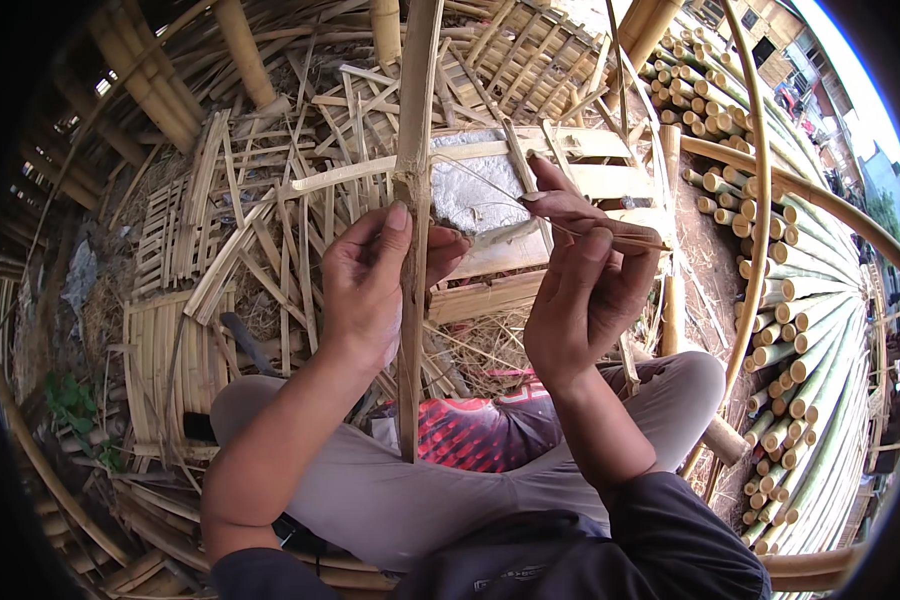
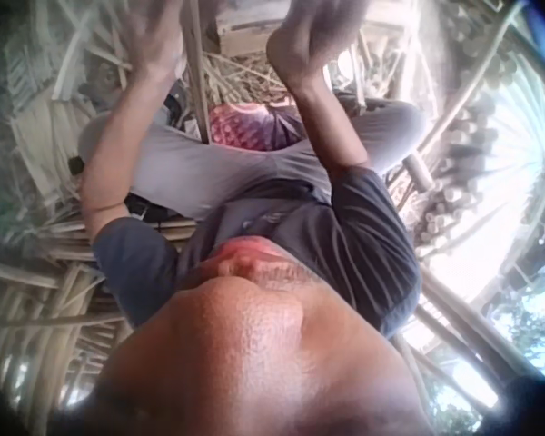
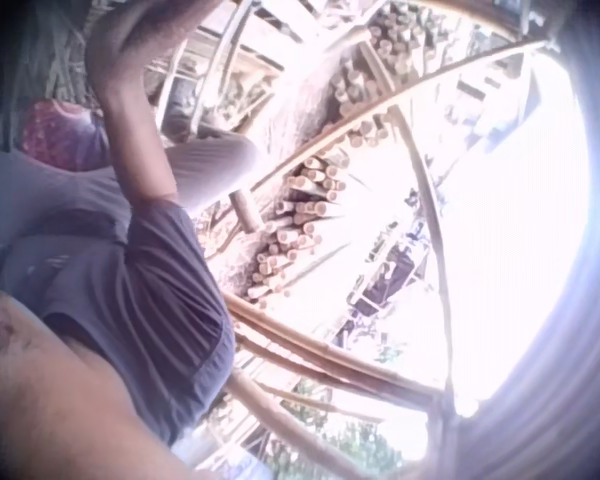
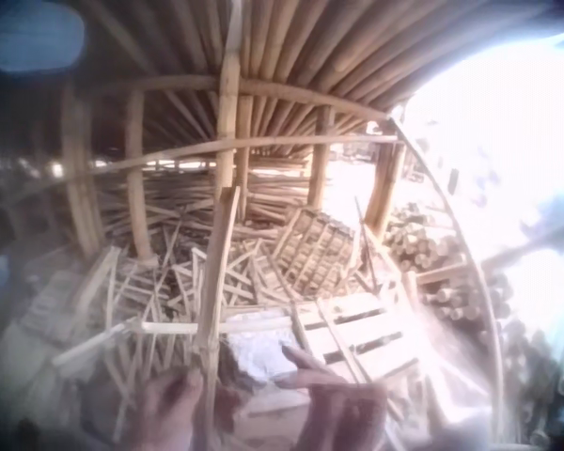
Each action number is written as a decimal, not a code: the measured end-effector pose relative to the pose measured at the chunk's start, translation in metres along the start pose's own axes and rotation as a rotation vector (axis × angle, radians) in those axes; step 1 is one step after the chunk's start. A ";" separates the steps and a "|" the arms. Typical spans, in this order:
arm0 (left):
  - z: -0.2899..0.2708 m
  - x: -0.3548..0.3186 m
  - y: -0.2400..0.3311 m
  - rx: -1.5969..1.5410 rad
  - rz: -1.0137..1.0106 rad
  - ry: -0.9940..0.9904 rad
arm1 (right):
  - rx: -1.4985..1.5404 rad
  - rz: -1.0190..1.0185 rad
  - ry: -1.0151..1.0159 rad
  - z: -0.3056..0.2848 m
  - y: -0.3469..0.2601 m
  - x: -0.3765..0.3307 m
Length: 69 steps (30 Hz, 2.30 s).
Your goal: The person hammers a nail into a thin bamboo strip to secure it to a wooden frame and then weaves another bamboo strip through the structure by hand.
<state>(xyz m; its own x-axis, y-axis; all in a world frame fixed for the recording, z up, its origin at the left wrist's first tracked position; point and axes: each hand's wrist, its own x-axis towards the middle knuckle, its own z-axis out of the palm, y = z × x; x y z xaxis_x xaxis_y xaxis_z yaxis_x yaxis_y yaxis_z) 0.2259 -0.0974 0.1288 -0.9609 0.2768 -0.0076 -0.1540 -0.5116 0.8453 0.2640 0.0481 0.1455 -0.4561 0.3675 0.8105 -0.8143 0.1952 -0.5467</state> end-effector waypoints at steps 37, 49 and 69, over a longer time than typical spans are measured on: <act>-0.018 0.017 0.005 -0.063 -0.046 0.084 | -0.697 0.301 -0.745 -0.002 -0.016 -0.057; -0.021 0.010 -0.009 -0.078 -0.314 0.123 | -0.518 0.327 -0.795 -0.014 -0.004 -0.065; 0.001 -0.003 -0.066 0.420 -0.153 -0.321 | 0.168 0.724 -0.407 -0.072 0.006 0.041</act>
<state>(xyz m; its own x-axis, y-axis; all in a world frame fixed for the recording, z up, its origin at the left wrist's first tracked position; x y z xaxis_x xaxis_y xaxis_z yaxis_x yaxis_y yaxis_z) 0.2397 -0.0634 0.0735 -0.8063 0.5902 -0.0397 -0.1183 -0.0952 0.9884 0.2660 0.1295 0.1599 -0.9531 -0.0129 0.3023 -0.2991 -0.1117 -0.9477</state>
